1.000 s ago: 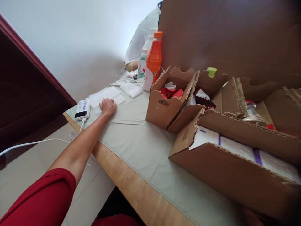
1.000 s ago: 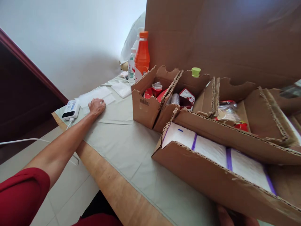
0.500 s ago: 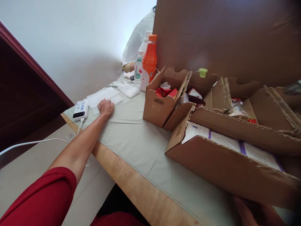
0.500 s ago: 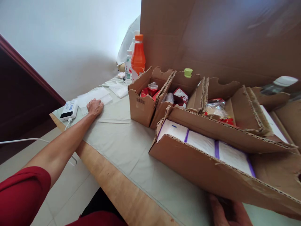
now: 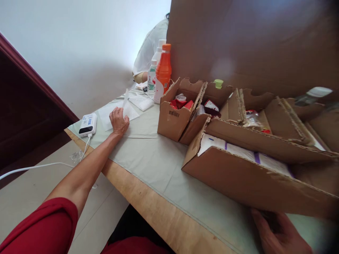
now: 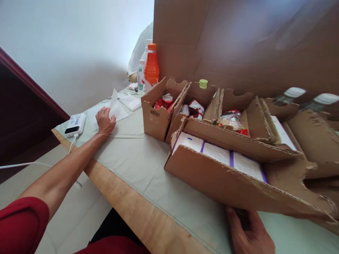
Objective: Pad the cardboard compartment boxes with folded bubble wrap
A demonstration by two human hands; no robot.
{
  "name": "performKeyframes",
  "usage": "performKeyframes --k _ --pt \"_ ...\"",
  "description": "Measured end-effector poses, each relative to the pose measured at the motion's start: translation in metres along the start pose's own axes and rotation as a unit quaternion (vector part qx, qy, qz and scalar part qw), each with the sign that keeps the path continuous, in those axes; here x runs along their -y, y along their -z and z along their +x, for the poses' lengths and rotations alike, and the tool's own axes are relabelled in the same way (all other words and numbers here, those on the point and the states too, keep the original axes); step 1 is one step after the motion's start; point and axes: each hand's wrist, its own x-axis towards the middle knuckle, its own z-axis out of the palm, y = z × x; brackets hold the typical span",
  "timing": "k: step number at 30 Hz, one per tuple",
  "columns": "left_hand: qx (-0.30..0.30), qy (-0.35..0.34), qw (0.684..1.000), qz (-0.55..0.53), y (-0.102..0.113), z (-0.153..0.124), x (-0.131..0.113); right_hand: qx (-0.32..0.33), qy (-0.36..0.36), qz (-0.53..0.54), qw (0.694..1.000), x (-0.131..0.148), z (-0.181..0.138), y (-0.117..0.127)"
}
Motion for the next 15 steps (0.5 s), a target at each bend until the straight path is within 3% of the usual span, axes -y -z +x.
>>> performKeyframes --k 3,6,9,11,15 --pt "-0.011 -0.045 0.997 -0.054 0.027 -0.041 -0.027 0.043 -0.096 0.041 0.994 0.029 -0.007 0.012" --pt "-0.024 -0.108 0.987 -0.116 0.058 -0.113 -0.047 -0.033 -0.106 0.116 0.987 0.042 -0.024 0.023" --pt "-0.046 -0.241 0.943 -0.224 0.082 -0.193 -0.056 -0.078 -0.116 0.144 0.980 0.043 -0.052 0.032" --pt "0.015 -0.330 0.908 -0.258 0.092 -0.237 -0.064 -0.032 -0.097 0.150 0.983 0.044 -0.071 0.036" --pt "0.149 -0.479 0.809 -0.307 0.098 -0.287 -0.090 0.160 -0.042 0.180 0.970 0.052 -0.090 0.035"
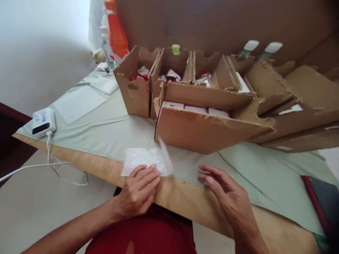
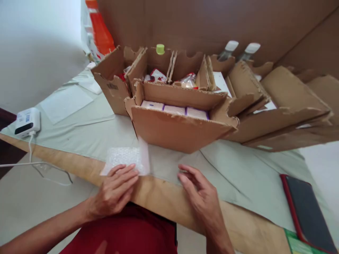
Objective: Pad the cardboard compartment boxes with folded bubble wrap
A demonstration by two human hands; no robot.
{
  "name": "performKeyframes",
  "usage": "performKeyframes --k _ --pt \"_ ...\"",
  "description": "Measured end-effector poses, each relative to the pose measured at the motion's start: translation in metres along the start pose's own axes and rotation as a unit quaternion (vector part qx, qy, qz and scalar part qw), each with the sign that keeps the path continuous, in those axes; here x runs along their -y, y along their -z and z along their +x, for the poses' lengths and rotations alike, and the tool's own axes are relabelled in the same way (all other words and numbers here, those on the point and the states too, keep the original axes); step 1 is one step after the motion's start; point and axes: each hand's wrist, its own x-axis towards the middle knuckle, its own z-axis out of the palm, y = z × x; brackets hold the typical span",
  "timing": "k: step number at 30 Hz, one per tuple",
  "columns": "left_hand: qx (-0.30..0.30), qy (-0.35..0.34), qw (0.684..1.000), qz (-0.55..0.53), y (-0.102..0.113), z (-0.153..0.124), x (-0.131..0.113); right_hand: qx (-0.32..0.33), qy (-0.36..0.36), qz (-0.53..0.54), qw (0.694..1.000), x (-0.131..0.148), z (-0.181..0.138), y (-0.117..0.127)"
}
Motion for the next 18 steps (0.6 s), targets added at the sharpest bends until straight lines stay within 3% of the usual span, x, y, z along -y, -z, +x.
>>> performKeyframes --k 2,6,11,15,18 --pt "0.062 -0.045 0.996 -0.038 -0.009 0.006 -0.011 0.047 0.018 0.020 0.999 0.002 0.000 -0.007" --pt "0.119 -0.059 0.989 -0.066 -0.016 0.014 -0.016 0.046 0.030 0.001 0.998 0.002 0.002 -0.022" --pt "0.095 -0.028 0.994 -0.051 -0.011 0.023 -0.007 -0.044 0.034 -0.068 0.996 -0.003 0.001 -0.029" --pt "0.061 0.033 0.997 -0.029 -0.004 0.034 0.010 -0.117 0.042 -0.199 0.972 -0.021 -0.009 -0.006" --pt "0.032 0.075 0.997 -0.012 0.001 0.039 0.014 -0.177 0.097 -0.292 0.935 -0.035 -0.018 0.016"
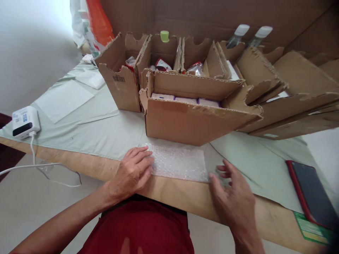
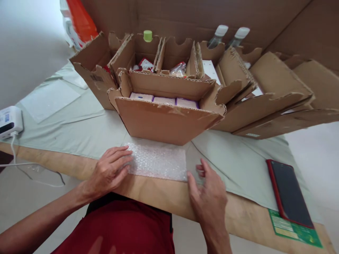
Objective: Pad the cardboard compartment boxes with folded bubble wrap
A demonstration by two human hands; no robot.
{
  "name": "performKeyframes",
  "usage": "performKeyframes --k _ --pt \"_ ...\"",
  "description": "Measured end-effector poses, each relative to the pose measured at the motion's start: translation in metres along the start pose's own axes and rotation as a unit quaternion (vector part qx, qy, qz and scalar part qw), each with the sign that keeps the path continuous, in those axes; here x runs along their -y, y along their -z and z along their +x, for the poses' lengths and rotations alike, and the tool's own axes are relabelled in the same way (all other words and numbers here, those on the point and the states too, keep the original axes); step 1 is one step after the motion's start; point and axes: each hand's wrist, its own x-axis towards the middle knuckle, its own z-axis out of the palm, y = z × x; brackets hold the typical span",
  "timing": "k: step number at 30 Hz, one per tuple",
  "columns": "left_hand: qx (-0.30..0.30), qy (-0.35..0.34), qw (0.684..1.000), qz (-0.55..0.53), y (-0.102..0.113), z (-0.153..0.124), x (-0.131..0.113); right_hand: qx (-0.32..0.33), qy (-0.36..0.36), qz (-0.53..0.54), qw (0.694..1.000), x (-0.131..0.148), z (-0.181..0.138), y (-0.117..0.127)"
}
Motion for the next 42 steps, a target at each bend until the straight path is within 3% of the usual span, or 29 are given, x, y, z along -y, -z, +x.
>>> performKeyframes --k 2,4,6,9,11,13,15,18,21,26,31,35,38,40,42 --pt "0.002 0.002 1.000 -0.012 0.001 0.003 -0.005 -0.040 0.065 -0.026 0.997 -0.001 0.000 0.003" --pt "0.020 -0.022 0.999 -0.034 -0.002 0.007 -0.014 -0.032 0.151 -0.014 0.988 0.016 0.003 -0.003" --pt "0.043 -0.041 0.997 -0.046 -0.008 0.013 -0.021 0.025 0.235 0.012 0.972 0.046 0.010 -0.019" --pt "0.063 -0.008 0.996 -0.057 -0.021 0.019 -0.014 0.131 0.310 0.017 0.942 0.088 0.020 -0.047" --pt "0.056 0.022 0.994 -0.086 -0.027 0.020 0.001 0.174 0.333 0.004 0.927 0.095 0.023 -0.057" --pt "0.049 0.037 0.990 -0.129 -0.029 0.018 0.015 0.182 0.340 -0.010 0.923 0.080 0.021 -0.056" --pt "0.052 0.047 0.984 -0.162 -0.029 0.015 0.024 0.167 0.318 -0.032 0.933 0.047 0.016 -0.044" --pt "0.059 0.055 0.978 -0.191 -0.026 0.012 0.024 0.092 0.238 -0.078 0.964 -0.008 0.006 -0.017" --pt "0.044 0.058 0.980 -0.187 -0.019 0.010 0.018 0.028 0.163 -0.090 0.982 -0.038 0.001 0.004" --pt "-0.019 0.088 0.996 -0.016 -0.006 0.007 0.025 0.022 0.139 -0.069 0.988 -0.025 0.017 0.001" --pt "0.036 0.138 0.985 0.101 -0.013 0.010 0.039 0.052 0.113 -0.081 0.989 -0.004 0.040 -0.029" --pt "0.043 0.141 0.986 0.077 -0.019 0.013 0.038 0.070 0.095 0.019 0.993 0.002 0.040 -0.033" --pt "0.072 0.183 0.980 0.024 -0.010 0.017 0.031 0.105 0.015 0.156 0.982 0.004 0.035 -0.023" --pt "0.074 0.222 0.971 -0.050 0.001 0.022 0.023 0.095 -0.025 0.240 0.966 0.008 0.033 -0.014" --pt "0.033 0.221 0.967 -0.123 0.012 0.028 0.016 0.056 -0.024 0.297 0.953 0.012 0.034 -0.005"
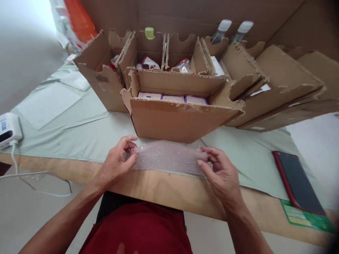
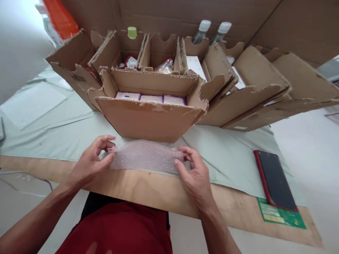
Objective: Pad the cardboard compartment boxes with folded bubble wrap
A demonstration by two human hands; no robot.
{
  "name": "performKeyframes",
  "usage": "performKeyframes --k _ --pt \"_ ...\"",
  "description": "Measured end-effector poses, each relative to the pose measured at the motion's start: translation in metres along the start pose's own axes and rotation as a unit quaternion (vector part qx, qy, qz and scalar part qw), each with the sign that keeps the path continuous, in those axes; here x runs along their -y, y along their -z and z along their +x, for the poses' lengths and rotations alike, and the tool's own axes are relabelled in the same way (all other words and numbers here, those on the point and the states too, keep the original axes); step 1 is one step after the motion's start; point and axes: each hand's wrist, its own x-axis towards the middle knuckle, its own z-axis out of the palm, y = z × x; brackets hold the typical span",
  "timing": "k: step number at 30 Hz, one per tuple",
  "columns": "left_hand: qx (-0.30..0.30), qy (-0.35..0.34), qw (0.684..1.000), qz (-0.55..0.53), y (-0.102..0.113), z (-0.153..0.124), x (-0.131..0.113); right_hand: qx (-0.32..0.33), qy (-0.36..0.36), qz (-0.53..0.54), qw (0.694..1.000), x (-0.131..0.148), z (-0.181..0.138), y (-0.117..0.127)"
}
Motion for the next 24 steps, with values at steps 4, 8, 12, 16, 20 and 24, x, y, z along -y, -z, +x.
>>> performKeyframes --k 4,8,12,16,20,24 --pt "-0.048 -0.143 0.988 0.005 0.009 -0.001 -0.005 -0.003 0.126 0.013 0.992 0.009 -0.001 0.011" --pt "0.075 -0.213 0.969 0.094 0.013 -0.017 0.021 0.123 0.244 -0.151 0.950 -0.011 -0.012 0.029" --pt "0.096 -0.167 0.977 0.090 0.021 -0.029 0.024 0.114 0.232 -0.238 0.936 -0.024 -0.022 0.044" --pt "0.070 -0.192 0.976 0.079 0.009 -0.016 -0.005 0.093 0.231 -0.220 0.943 0.009 -0.011 0.012" --pt "0.084 -0.200 0.967 0.132 -0.020 0.002 -0.007 0.205 0.275 -0.222 0.913 0.037 0.006 -0.053" --pt "0.105 -0.163 0.968 0.159 -0.032 0.004 0.020 0.248 0.258 -0.283 0.890 0.012 0.004 -0.058"
